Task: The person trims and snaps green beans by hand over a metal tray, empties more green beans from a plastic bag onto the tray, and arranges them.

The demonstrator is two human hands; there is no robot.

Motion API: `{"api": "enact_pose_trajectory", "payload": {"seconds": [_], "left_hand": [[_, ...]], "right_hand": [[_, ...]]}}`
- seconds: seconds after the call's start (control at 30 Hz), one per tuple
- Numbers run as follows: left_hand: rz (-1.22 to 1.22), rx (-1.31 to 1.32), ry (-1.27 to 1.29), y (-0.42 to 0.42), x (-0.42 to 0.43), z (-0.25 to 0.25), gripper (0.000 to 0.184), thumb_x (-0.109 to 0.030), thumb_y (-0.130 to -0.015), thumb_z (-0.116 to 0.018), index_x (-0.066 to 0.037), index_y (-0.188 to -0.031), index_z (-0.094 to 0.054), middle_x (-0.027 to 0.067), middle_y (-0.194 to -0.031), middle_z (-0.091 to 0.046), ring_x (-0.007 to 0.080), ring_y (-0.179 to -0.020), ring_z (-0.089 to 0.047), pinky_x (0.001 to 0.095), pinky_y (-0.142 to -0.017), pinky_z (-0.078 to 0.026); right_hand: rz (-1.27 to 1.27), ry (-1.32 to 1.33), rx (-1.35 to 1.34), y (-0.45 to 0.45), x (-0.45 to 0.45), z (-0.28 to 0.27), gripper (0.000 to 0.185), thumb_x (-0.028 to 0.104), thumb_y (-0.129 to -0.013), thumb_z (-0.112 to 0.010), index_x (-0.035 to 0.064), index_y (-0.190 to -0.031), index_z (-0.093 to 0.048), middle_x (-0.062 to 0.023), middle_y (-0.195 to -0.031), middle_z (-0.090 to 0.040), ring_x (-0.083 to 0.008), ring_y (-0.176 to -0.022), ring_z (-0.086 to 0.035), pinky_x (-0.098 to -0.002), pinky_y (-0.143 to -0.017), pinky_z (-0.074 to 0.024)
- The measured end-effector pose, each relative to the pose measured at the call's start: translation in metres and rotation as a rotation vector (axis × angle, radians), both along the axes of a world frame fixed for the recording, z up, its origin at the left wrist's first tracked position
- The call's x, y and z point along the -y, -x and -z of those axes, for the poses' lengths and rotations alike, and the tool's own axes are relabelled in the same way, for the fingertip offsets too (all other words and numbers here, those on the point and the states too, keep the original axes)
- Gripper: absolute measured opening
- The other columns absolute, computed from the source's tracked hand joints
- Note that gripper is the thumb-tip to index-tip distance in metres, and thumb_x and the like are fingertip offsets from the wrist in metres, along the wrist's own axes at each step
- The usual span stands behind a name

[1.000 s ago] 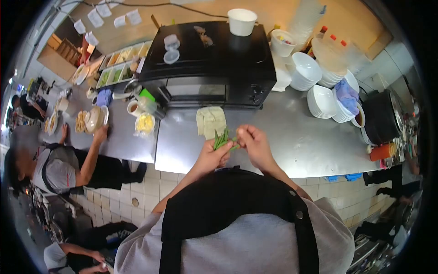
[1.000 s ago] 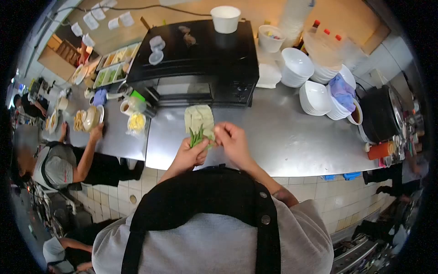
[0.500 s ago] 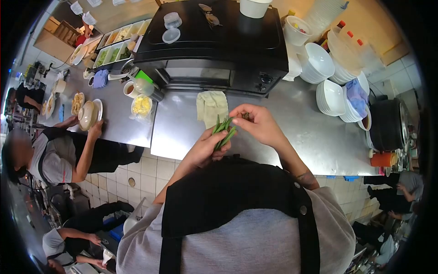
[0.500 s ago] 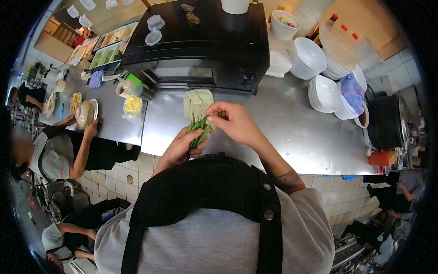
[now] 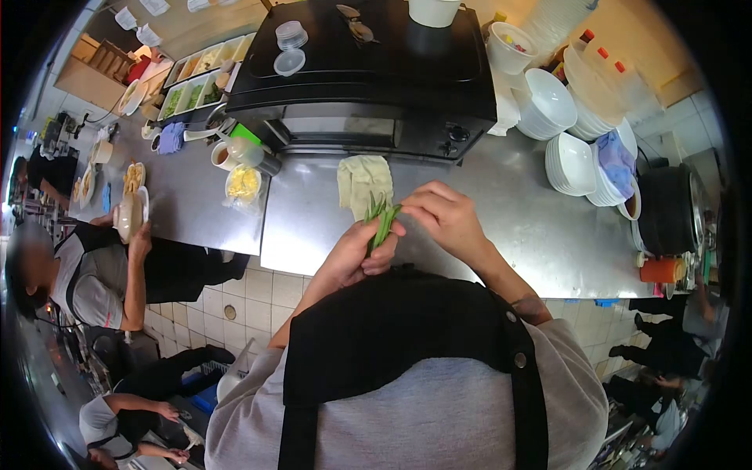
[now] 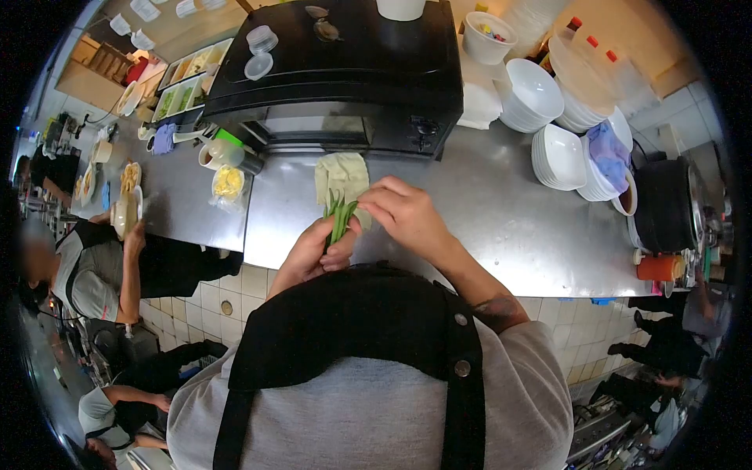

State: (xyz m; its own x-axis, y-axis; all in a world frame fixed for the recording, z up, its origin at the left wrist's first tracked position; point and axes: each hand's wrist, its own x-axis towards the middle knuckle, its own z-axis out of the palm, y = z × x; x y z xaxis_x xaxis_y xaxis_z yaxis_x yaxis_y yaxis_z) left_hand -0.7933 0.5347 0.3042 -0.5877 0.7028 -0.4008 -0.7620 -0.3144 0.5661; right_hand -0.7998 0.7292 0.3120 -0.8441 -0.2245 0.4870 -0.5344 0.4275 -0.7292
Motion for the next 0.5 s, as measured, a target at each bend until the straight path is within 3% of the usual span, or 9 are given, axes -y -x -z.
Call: {"api": "enact_pose_trajectory", "payload": {"seconds": [0.13,0.23,0.33,0.43,0.5], "left_hand": [[-0.039,0.048,-0.161,-0.001,-0.006,0.001,0.034,-0.033,-0.099,-0.033,-0.006,-0.094,-0.053,-0.0051,-0.052,-0.035,0.0040,-0.037,-0.024,0.0195,-0.037,-0.023],[-0.006,-0.020,-0.193,0.004,-0.003,-0.001,0.033,-0.033,-0.099,-0.033,-0.006,-0.093,-0.052,-0.0057,-0.050,-0.034,0.0037,-0.038,-0.025,0.0194,-0.037,-0.023],[0.007,-0.033,-0.063,0.010,-0.003,-0.010,0.030,-0.029,-0.098,-0.035,-0.006,-0.091,-0.052,-0.0054,-0.049,-0.034,0.0046,-0.038,-0.026,0.0203,-0.037,-0.022],[-0.053,-0.231,0.296,0.013,-0.009,-0.011,0.025,-0.023,-0.096,-0.042,-0.003,-0.089,-0.054,-0.0033,-0.051,-0.041,0.0065,-0.040,-0.034,0.0214,-0.040,-0.026],[-0.180,-0.487,0.515,0.011,-0.021,0.006,0.023,-0.020,-0.095,-0.046,-0.001,-0.087,-0.057,-0.0011,-0.054,-0.046,0.0080,-0.043,-0.039,0.0221,-0.042,-0.029]], "right_hand": [[0.071,0.262,0.250,-0.002,0.006,0.004,0.006,0.007,-0.083,-0.063,0.0013,-0.085,-0.065,-0.0013,-0.074,-0.058,-0.0077,-0.059,-0.052,-0.0218,-0.051,-0.0397],[-0.040,0.684,0.585,-0.003,0.015,0.015,0.009,0.009,-0.087,-0.060,0.0013,-0.087,-0.064,0.0024,-0.073,-0.054,-0.0034,-0.057,-0.043,-0.0203,-0.049,-0.0341],[-0.110,1.033,0.769,-0.001,0.022,0.027,0.010,0.010,-0.088,-0.058,0.0019,-0.090,-0.064,0.0026,-0.073,-0.052,-0.0033,-0.055,-0.040,-0.0206,-0.048,-0.0322],[0.023,1.012,0.735,-0.002,0.028,0.036,0.011,0.010,-0.087,-0.060,-0.0002,-0.087,-0.063,0.0045,-0.069,-0.052,-0.0043,-0.059,-0.045,-0.0200,-0.053,-0.0360],[0.248,0.596,0.375,0.000,0.032,0.038,0.011,0.010,-0.088,-0.059,-0.0005,-0.088,-0.063,0.0039,-0.070,-0.052,-0.0058,-0.059,-0.047,-0.0206,-0.053,-0.0373]]}}
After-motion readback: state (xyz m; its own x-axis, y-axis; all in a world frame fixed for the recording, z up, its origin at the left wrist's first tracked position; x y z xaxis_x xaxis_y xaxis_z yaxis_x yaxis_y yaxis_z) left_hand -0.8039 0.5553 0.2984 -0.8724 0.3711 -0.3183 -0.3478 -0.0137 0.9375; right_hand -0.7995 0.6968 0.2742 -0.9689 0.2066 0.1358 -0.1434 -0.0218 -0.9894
